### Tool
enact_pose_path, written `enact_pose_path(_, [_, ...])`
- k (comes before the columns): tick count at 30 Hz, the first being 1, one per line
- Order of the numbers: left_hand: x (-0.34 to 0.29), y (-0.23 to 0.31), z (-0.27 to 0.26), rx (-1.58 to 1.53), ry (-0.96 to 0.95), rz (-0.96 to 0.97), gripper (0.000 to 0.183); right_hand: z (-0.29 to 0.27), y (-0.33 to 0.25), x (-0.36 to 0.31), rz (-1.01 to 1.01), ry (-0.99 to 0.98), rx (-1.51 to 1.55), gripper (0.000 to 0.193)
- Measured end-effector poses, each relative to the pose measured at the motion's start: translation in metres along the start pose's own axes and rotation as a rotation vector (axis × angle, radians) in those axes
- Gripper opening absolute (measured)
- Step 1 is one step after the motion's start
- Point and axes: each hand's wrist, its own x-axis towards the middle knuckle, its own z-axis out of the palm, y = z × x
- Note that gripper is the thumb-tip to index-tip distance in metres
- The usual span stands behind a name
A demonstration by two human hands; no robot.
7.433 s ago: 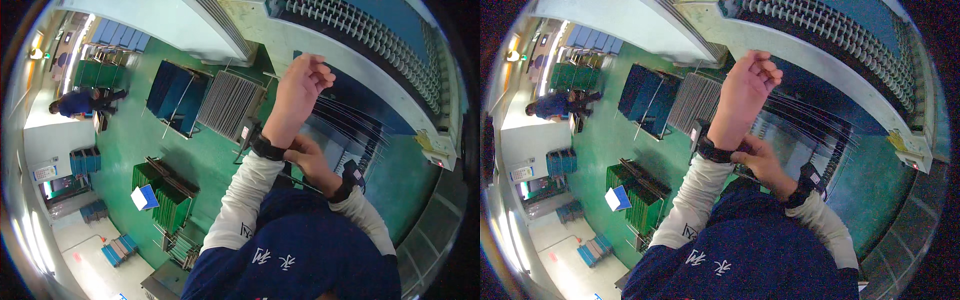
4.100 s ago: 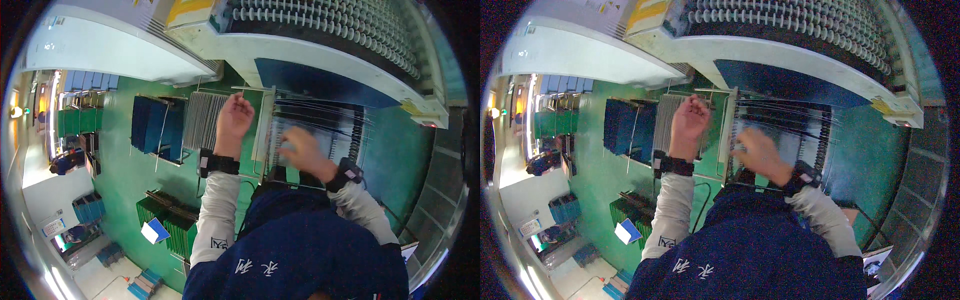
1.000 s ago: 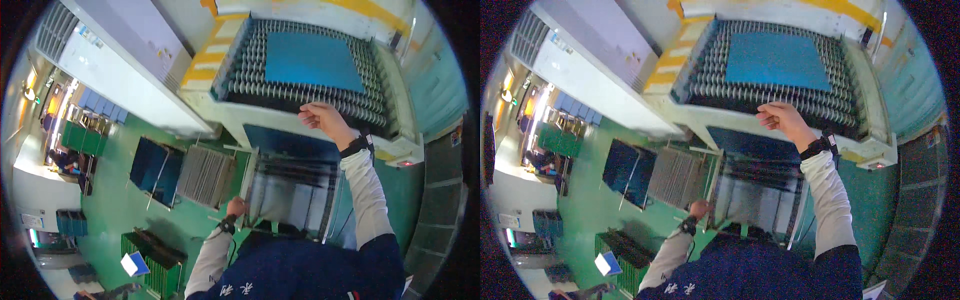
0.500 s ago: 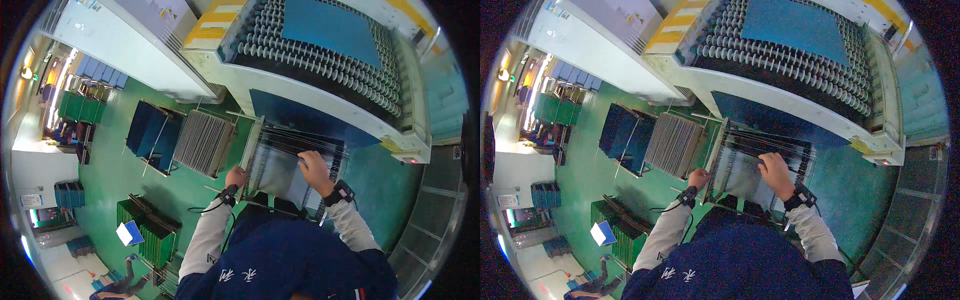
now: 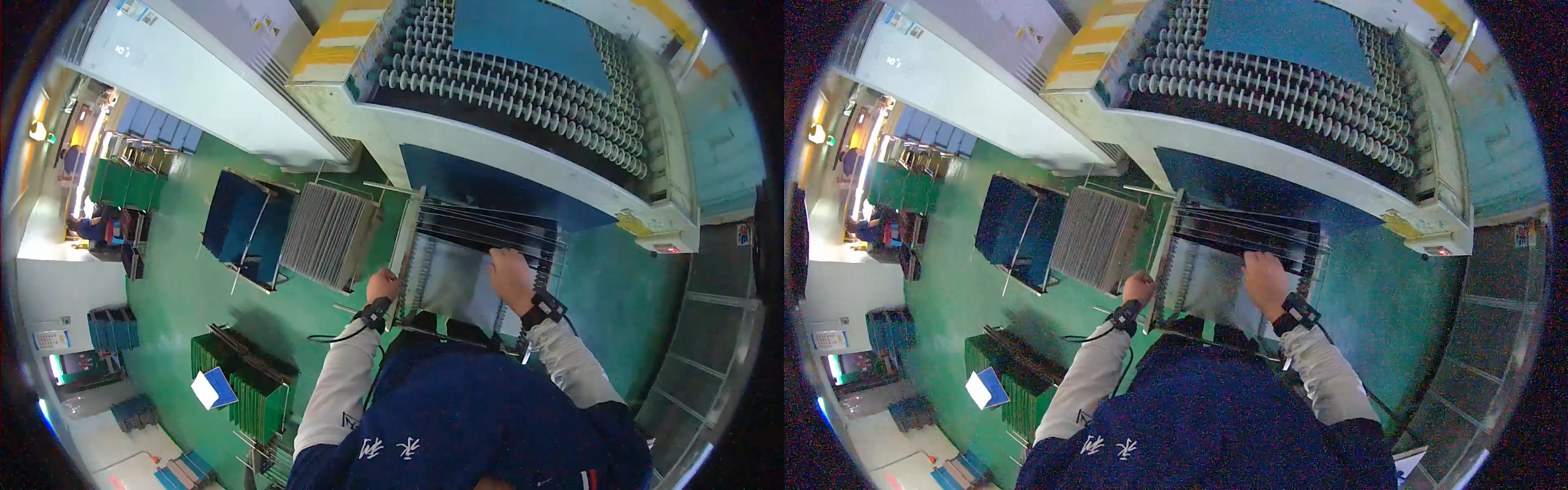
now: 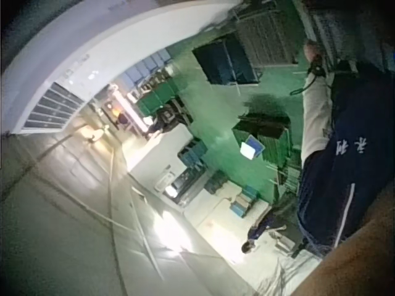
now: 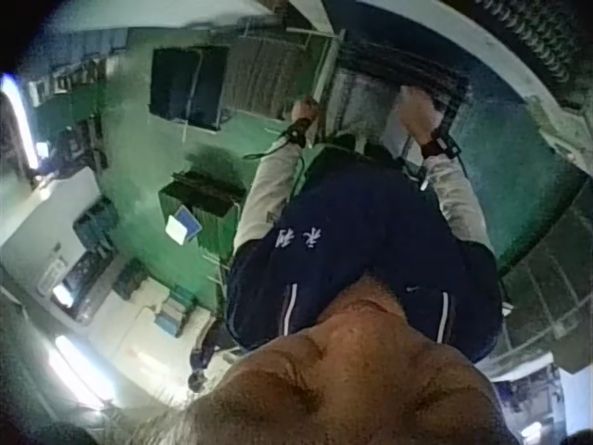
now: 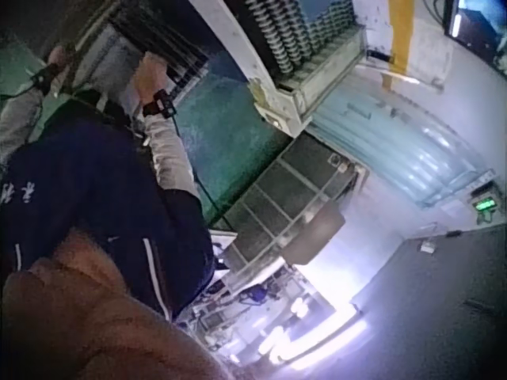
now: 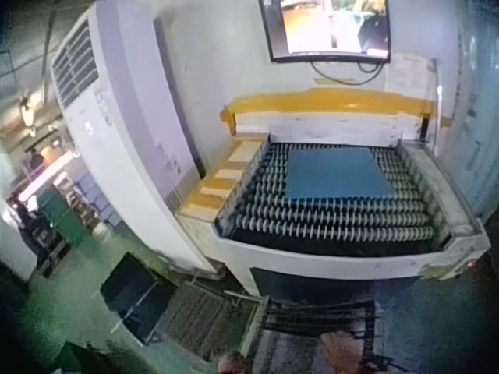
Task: Loading glass or material panels from a vertical rack onto the rollers of a processing machine.
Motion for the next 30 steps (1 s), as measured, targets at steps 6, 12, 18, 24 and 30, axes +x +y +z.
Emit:
enact_pose_path(6, [-0.006,0.015,-0.005,0.080,0.062,0.056,0.018,0.023,0.016,0.009,0.078,0.060,-0.015,0.011])
enact_pose_path(12, [-0.002,0.015,-0.005,0.111,0.022,0.015,0.023,-0.066,-0.017,0.018,-0.050,0.140,0.034,0.009])
enact_pose_path(18, [0.007,0.011,-0.005,0.160,-0.050,-0.036,0.023,-0.167,-0.025,0.009,-0.107,0.412,0.056,0.009])
enact_pose_path(24, [0.010,0.021,-0.004,0.220,-0.010,-0.004,0.023,-0.191,0.031,0.005,0.366,0.475,0.806,0.010])
enact_pose_path(30, [0.035,-0.003,0.019,0.329,-0.090,0.036,0.028,-0.166,0.061,0.005,0.611,0.622,1.686,0.011])
